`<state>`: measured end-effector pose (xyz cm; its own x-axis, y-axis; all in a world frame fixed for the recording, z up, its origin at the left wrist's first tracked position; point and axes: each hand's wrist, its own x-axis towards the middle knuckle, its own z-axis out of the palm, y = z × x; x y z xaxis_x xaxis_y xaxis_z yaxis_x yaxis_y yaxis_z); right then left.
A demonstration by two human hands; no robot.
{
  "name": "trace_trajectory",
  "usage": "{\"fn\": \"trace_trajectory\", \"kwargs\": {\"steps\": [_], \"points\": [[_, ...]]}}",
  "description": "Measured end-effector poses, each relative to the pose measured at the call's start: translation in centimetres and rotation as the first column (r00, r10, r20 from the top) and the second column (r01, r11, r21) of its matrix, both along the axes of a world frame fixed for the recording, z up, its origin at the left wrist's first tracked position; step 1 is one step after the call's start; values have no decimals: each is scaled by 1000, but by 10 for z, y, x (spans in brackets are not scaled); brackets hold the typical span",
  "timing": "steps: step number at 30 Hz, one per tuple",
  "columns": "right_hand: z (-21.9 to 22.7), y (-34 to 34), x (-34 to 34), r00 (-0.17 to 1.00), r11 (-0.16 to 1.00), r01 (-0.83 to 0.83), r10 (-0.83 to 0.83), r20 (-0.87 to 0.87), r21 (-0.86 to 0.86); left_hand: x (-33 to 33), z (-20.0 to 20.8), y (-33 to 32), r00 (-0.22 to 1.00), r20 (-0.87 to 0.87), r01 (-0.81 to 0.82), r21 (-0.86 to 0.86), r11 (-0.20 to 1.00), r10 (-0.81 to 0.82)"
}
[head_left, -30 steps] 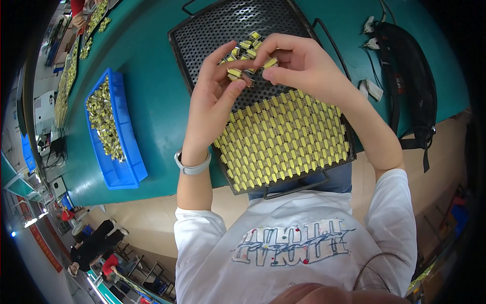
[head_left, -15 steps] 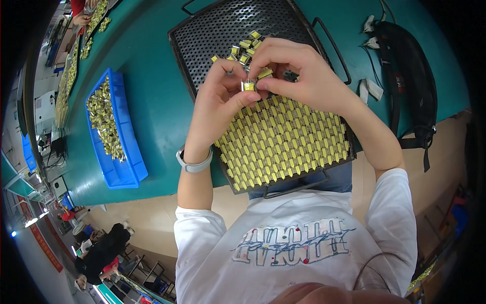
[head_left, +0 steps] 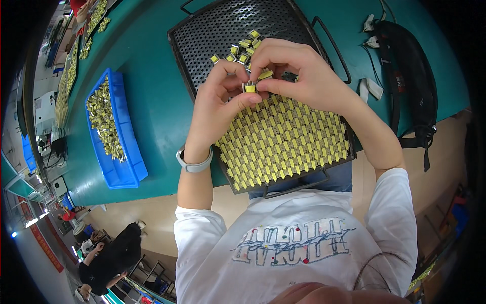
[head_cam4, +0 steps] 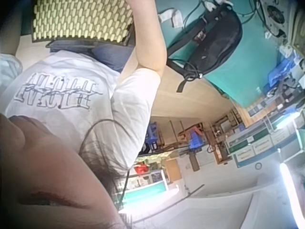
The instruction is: Manually picking up small yellow electronic components from a bin and placing them into a grid-like assembly tray.
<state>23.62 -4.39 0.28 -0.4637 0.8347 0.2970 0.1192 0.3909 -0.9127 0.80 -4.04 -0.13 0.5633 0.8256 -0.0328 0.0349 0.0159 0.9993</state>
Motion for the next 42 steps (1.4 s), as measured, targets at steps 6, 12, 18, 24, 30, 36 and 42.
{"fn": "trace_trajectory", "kwargs": {"steps": [6,12,18,24,30,36,42], "points": [[0,-1,-2,1000,1000,-8,7,-16,-11,-1,-1,0,1000,-8,-10,-4,1000,10],[0,-1,-2,998,998,-27,24,-53,-48,-1,-3,0,1000,2,-14,-18,1000,14],[3,1,1,998,997,69,-69,-13,-39,1,-2,2,998,2,-55,38,998,55],[-2,6,6,990,990,141,-141,14,-9,3,-5,8,987,62,-155,112,982,149],[-7,3,0,994,996,93,-93,-54,12,1,-5,7,978,85,-192,5,981,191],[-2,0,-5,992,983,116,-121,32,141,6,2,6,976,72,-209,29,978,206],[-8,1,-4,983,948,122,-156,93,295,6,-4,6,979,17,-206,80,975,205]]}}
